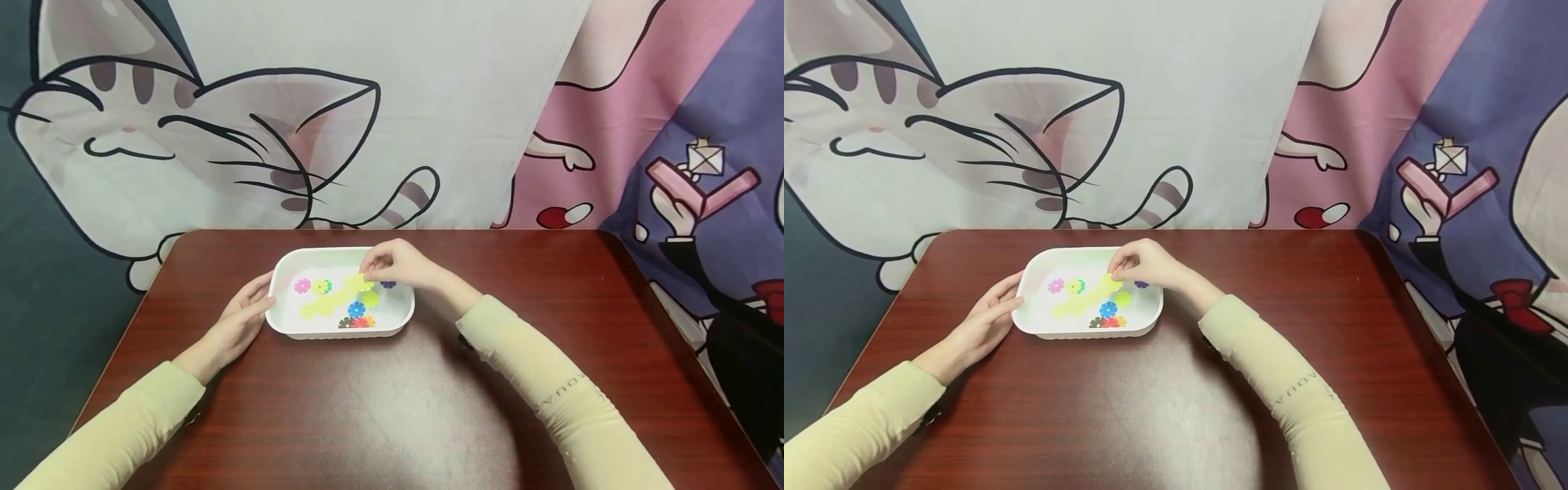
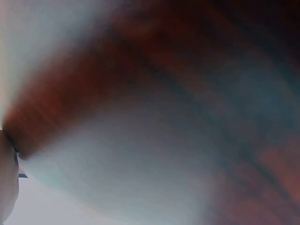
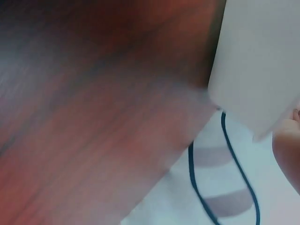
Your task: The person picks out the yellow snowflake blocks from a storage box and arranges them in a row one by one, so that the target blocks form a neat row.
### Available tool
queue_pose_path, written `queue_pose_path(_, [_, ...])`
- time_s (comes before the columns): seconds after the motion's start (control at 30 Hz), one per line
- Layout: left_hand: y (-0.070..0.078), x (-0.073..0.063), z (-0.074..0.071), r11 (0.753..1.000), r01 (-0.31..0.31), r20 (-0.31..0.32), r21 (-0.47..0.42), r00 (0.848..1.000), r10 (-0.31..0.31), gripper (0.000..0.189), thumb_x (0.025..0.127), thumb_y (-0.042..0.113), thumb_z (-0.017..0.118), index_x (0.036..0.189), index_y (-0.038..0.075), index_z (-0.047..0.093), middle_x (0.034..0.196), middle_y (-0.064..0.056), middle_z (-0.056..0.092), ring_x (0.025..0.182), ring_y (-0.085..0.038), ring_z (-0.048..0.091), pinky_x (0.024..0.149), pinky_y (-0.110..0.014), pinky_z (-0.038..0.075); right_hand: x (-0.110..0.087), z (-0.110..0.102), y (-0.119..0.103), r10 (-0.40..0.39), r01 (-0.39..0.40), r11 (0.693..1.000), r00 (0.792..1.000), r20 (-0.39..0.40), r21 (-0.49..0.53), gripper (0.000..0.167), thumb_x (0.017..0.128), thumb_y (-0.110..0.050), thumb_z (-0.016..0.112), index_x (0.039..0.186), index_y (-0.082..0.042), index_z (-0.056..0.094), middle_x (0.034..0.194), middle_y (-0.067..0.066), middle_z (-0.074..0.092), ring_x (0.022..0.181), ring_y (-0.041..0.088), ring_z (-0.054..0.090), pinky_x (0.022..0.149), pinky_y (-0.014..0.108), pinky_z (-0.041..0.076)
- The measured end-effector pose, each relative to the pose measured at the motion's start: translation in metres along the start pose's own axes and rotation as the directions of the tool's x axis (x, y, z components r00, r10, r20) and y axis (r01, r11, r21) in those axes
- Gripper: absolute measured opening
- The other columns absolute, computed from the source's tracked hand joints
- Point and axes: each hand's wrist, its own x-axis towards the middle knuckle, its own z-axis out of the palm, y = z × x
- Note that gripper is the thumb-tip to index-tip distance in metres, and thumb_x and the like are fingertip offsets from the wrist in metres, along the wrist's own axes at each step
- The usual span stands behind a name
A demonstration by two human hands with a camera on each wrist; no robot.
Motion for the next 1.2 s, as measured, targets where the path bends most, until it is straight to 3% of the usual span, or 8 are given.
queue_pose_path(0.27, [-0.002,0.000,-0.002,1.000,-0.014,0.005,-0.007,1.000,0.014,0.061,0.110,0.008,0.054,0.164,0.010,0.028,0.174,-0.013,0.020,0.131,0.013,0.050,0.109,-0.007,0.043,-0.026,-0.037,0.015,0.052,-0.049,0.998,0.995,-0.087,0.029,0.009,0.093,-0.007,0.081,0.102,-0.005,0.080,0.090,0.002,0.076,0.079,0.011,0.065,0.076,0.025,0.056])
queue_pose_path(0.47, [-0.001,0.000,-0.002,1.000,-0.015,0.004,-0.013,1.000,0.015,0.061,0.110,0.008,0.053,0.164,0.008,0.027,0.174,-0.014,0.019,0.130,0.014,0.050,0.110,-0.008,0.043,-0.051,-0.062,0.032,0.084,-0.071,0.992,0.989,-0.123,0.108,0.011,0.094,-0.003,0.078,0.105,-0.001,0.079,0.090,0.000,0.077,0.081,0.015,0.068,0.080,0.036,0.063])
queue_pose_path(0.57, [0.000,-0.001,-0.001,1.000,-0.003,-0.001,-0.007,1.000,0.003,0.063,0.110,0.008,0.054,0.166,0.007,0.024,0.175,-0.014,0.018,0.129,0.014,0.050,0.109,-0.007,0.043,-0.061,-0.070,0.044,0.101,-0.085,0.988,0.987,-0.125,0.128,0.012,0.094,0.000,0.076,0.105,0.003,0.077,0.091,-0.001,0.078,0.080,0.013,0.070,0.080,0.035,0.064])
queue_pose_path(0.87, [-0.001,-0.001,-0.001,1.000,-0.007,-0.003,-0.010,1.000,0.007,0.061,0.110,0.008,0.053,0.165,0.008,0.027,0.173,-0.013,0.020,0.129,0.014,0.051,0.110,-0.008,0.043,-0.079,-0.075,0.072,0.178,-0.174,0.982,0.982,-0.061,0.073,0.012,0.093,0.006,0.074,0.104,0.006,0.076,0.093,0.010,0.078,0.078,0.004,0.067,0.076,0.023,0.058])
queue_pose_path(1.2, [-0.002,0.000,-0.001,1.000,-0.015,0.003,0.008,1.000,0.015,0.060,0.109,0.009,0.055,0.164,0.011,0.030,0.174,-0.012,0.022,0.132,0.011,0.049,0.109,-0.008,0.044,-0.085,-0.069,0.086,0.185,-0.185,0.982,0.983,-0.003,-0.033,0.008,0.091,0.004,0.076,0.098,0.007,0.077,0.086,0.016,0.077,0.074,0.004,0.064,0.070,0.017,0.053])
